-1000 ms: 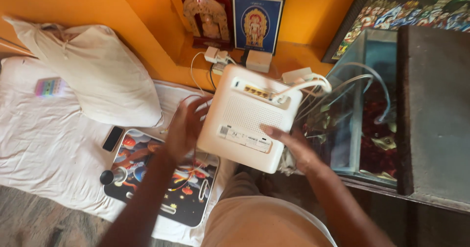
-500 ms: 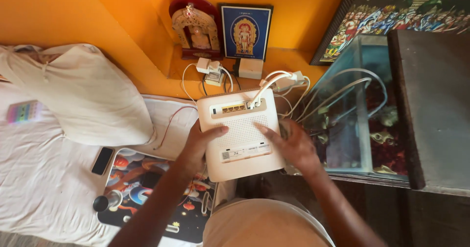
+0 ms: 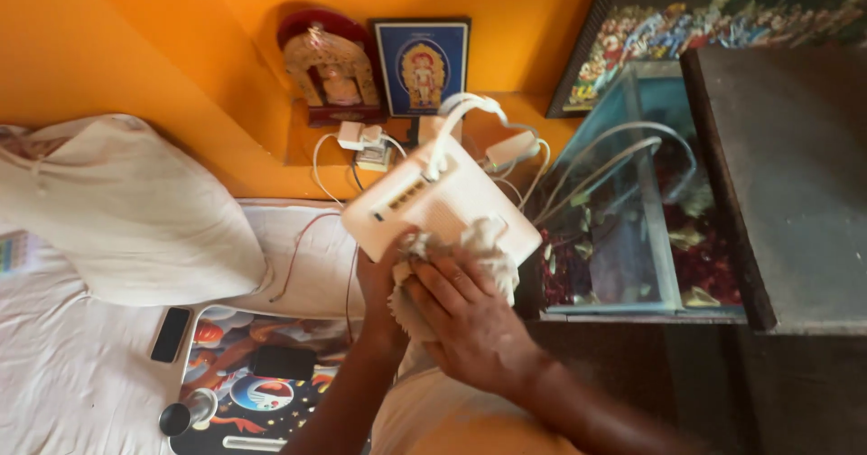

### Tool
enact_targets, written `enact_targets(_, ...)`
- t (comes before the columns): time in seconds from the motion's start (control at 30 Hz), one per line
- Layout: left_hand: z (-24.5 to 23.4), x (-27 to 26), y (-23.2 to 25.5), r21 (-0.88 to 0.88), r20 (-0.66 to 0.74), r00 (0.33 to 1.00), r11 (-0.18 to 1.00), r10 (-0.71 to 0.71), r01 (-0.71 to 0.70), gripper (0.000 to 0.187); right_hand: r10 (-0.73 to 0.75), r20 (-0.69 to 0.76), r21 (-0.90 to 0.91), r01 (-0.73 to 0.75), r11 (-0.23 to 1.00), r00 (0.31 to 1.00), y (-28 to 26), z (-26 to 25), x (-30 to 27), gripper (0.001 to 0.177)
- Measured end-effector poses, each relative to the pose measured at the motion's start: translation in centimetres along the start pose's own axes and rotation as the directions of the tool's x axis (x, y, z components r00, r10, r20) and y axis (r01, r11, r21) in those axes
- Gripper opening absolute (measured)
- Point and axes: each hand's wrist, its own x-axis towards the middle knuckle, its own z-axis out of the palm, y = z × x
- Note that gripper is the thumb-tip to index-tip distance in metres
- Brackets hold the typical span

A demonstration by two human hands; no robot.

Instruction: The person wipes a white router with a cloth, cleaning its top, sides, and back ports. They then wipe the surface of a nearby shelf and place the router on it.

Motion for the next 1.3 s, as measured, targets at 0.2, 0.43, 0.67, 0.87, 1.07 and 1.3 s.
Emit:
enact_targets(0.2, 2.5, -1.3, 2.3, -0.076, -0.018, 0.999, 0.997, 0.026, -0.028, 0.049, 0.202, -0.148, -0.103, -0.218, 0.97, 0.968, 4.5, -3.0, -0.3, 0.057)
enact_targets(0.43, 3.3, -0.7, 2.7, -0.067, 0.07, 0.996, 0.996, -0.059, 0.064, 0.048, 0.445, 0.309, -0.163, -0.415, 0.895, 0.84, 2.3, -2.8, 0.5, 0.047)
enact_targets(0.67, 2.9, -0.4, 2.7, -0.136, 0.106, 0.994, 0.989, -0.037, 0.051, 0.047, 0.113, -0.002, -0.058, -0.113, 0.992, 0.994, 3.1, -3.2, -0.5, 0.061)
enact_targets(0.87, 4.1, -0.6, 3.6, -0.13, 0.073, 0.997, 0.991, -0.016, 0.025, 0.052, 0.441, -0.121, -0.026, -0.447, 0.894, 0.889, 5.3, -4.2, 0.3, 0.046)
enact_targets(1.07, 3.4, -0.5, 3.5, -0.049, 0.094, 0.994, 0.997, -0.049, 0.053, 0.048, -0.038, -0.123, 0.056, 0.045, 0.997, 0.992, 0.5, -2.8, -0.9, 0.043)
enact_targets(1.3, 3.6, -0.6, 3.6, -0.078, 0.101, 0.995, 0.997, 0.002, 0.006, 0.049, 0.29, -0.231, -0.048, -0.309, 0.95, 0.929, 5.4, -4.4, -1.0, 0.046)
